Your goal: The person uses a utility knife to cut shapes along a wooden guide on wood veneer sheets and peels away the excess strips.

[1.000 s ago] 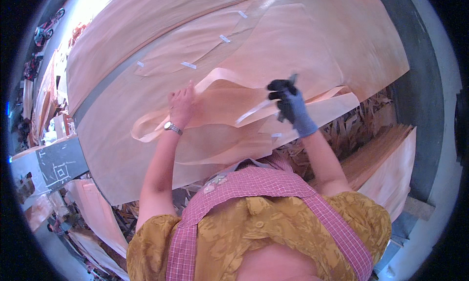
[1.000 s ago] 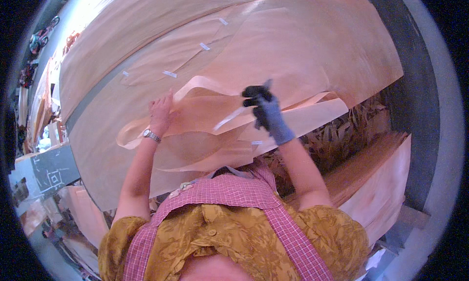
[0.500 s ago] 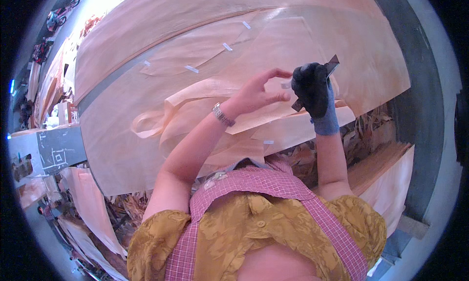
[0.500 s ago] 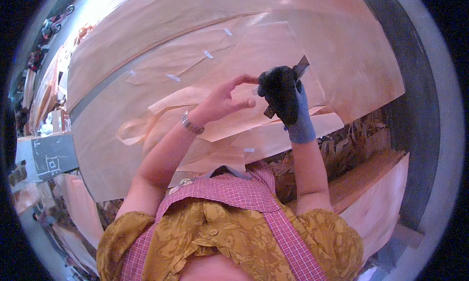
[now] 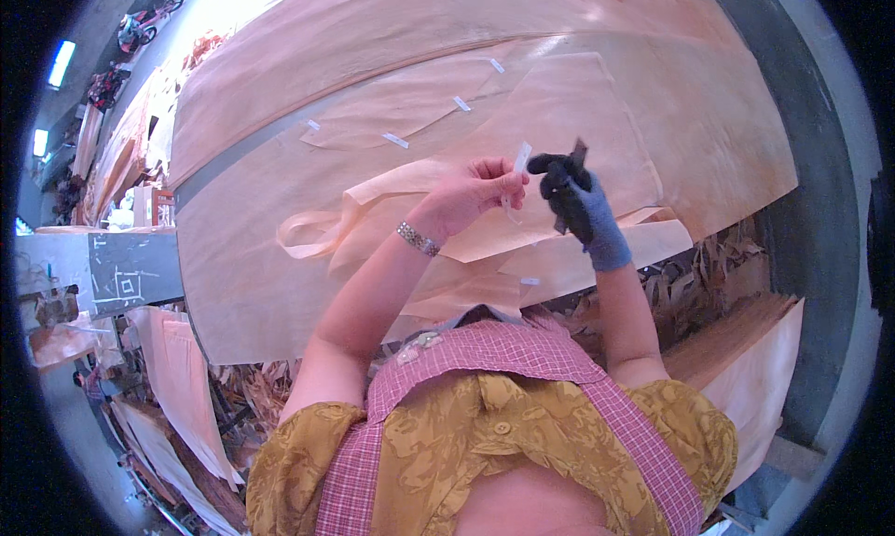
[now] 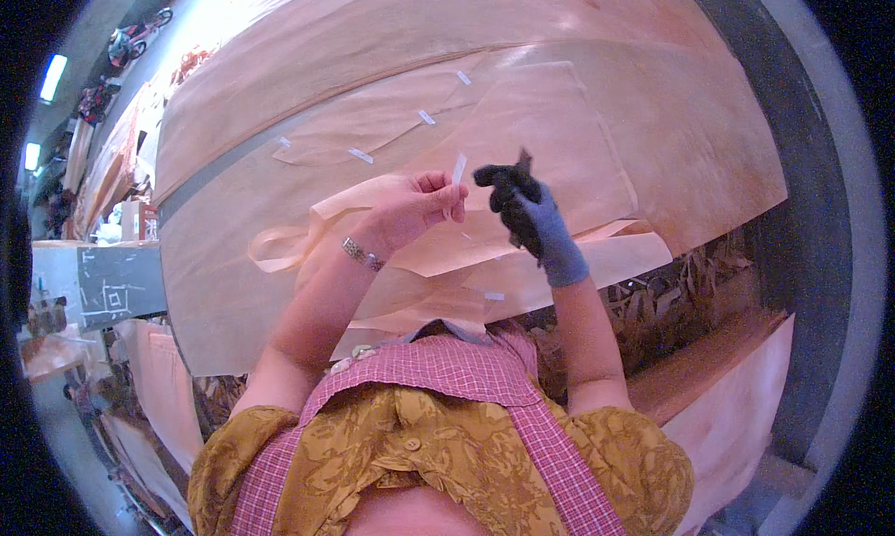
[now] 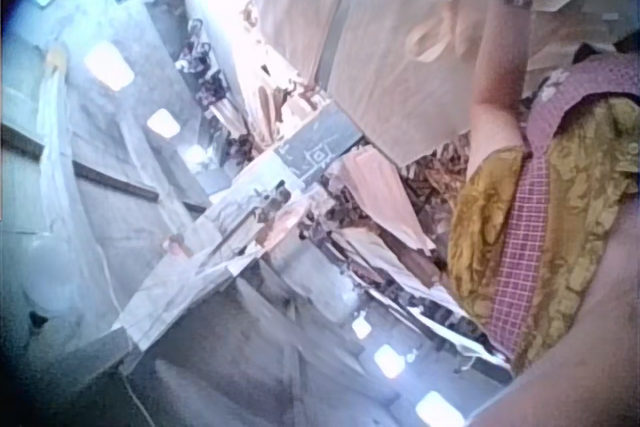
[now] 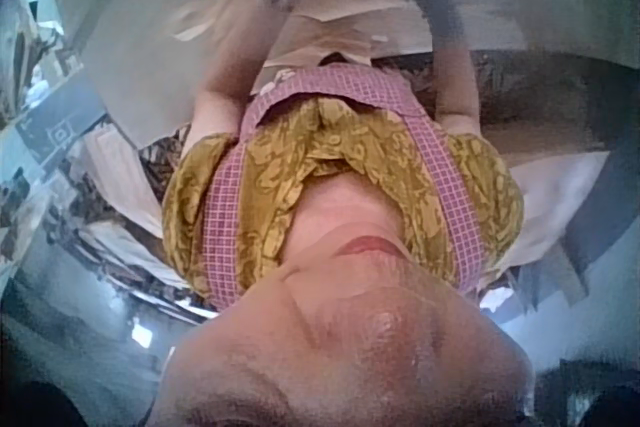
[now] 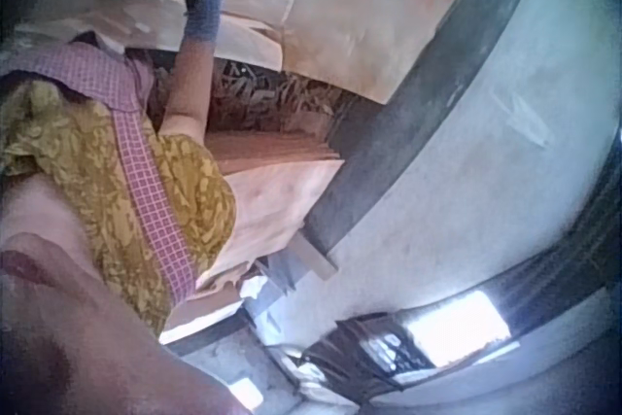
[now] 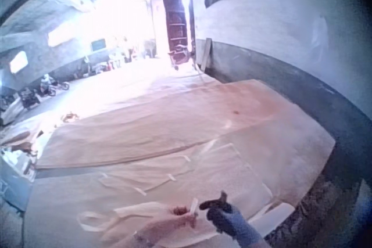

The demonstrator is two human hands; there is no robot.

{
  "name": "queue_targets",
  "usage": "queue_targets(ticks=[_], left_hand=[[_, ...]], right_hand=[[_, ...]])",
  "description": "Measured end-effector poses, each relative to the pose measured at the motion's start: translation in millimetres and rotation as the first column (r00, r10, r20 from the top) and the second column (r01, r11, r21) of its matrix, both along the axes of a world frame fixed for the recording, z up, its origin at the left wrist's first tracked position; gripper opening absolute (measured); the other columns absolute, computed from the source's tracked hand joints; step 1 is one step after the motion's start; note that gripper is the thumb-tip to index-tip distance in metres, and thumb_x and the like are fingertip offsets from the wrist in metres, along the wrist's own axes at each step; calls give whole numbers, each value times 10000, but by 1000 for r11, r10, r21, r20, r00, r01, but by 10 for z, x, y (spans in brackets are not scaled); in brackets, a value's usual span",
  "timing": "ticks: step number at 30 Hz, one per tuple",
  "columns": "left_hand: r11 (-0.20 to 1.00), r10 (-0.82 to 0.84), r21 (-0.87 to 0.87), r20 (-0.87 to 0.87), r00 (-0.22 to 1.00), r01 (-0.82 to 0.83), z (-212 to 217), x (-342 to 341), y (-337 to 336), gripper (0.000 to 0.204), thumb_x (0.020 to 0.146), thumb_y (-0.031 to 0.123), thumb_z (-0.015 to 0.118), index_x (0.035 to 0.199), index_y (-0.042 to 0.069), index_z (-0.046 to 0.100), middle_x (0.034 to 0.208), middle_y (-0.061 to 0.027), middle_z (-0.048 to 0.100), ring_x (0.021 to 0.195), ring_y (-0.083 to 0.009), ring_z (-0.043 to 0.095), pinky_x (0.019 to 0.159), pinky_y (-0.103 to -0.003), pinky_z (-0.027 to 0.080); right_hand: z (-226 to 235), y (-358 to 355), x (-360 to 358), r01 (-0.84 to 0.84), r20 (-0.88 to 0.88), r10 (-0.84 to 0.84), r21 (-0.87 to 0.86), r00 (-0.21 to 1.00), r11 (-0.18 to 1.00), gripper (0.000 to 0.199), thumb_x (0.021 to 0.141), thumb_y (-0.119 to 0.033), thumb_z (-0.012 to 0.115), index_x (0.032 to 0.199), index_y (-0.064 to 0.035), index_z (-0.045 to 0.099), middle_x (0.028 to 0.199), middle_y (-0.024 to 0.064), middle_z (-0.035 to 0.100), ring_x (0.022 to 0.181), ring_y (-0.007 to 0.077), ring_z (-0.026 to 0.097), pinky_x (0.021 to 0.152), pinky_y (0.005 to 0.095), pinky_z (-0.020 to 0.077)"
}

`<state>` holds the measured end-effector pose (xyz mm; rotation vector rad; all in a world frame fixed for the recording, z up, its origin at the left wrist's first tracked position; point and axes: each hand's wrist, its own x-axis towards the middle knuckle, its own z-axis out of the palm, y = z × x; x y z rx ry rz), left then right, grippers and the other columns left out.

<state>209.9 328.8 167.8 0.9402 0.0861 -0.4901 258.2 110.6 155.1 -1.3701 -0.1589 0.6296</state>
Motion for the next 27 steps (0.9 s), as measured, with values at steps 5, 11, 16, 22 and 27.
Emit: queue_targets(ticks=[5, 11, 16, 22, 27], left_hand=[[963, -156, -223, -1, 988, 152, -62, -104, 35, 171, 925, 205, 677, 941, 36, 654, 834, -50, 656, 794, -134, 630, 723, -250, 498], [964, -247, -94, 40, 968, 250, -84, -86, 109, 293, 922, 309, 666, 960, 19, 638, 909, -95, 673, 865, -200, 661, 829, -335, 532], [967, 53, -243, -86, 995, -73, -560, 80, 522, 431, 972, 458, 532, 1018, 44, 641, 939, -94, 674, 919, -224, 656, 881, -397, 516], [734, 646, 350, -99, 757, -581, -836, 802, 970, 289, 944, 362, 596, 994, 78, 613, 944, -65, 684, 810, -206, 665, 748, -362, 536], [300, 722, 665, 311, 618, -684, -1206, 934, 1265, 482, 876, 415, 665, 1143, 24, 577, 1091, -138, 665, 937, -271, 660, 859, -425, 515]], right_hand=[[207, 248, 42, -271, 47, 272, -21, 961, 962, 355, 934, -393, 645, 1077, -69, 671, 813, -43, 541, 695, 45, 492, 616, 184, 395], [265, 300, 83, -246, 162, 238, 32, 958, 969, 226, 892, -285, 707, 921, -71, 639, 956, -16, 569, 731, 57, 511, 632, 182, 404], [649, 512, -72, -288, 317, 244, 100, 917, 952, 165, 908, -123, 671, 1046, -38, 641, 934, 17, 655, 827, 100, 603, 763, 235, 475], [585, 1108, -384, -600, 291, 545, 149, 786, 786, 170, 925, -6, 610, 1094, 6, 596, 942, 67, 648, 839, 130, 609, 755, 289, 517], [551, 1580, -898, -361, 535, 474, -308, 700, 880, 354, 839, -204, 767, 1072, -34, 563, 915, 56, 655, 815, 157, 635, 724, 313, 520]])
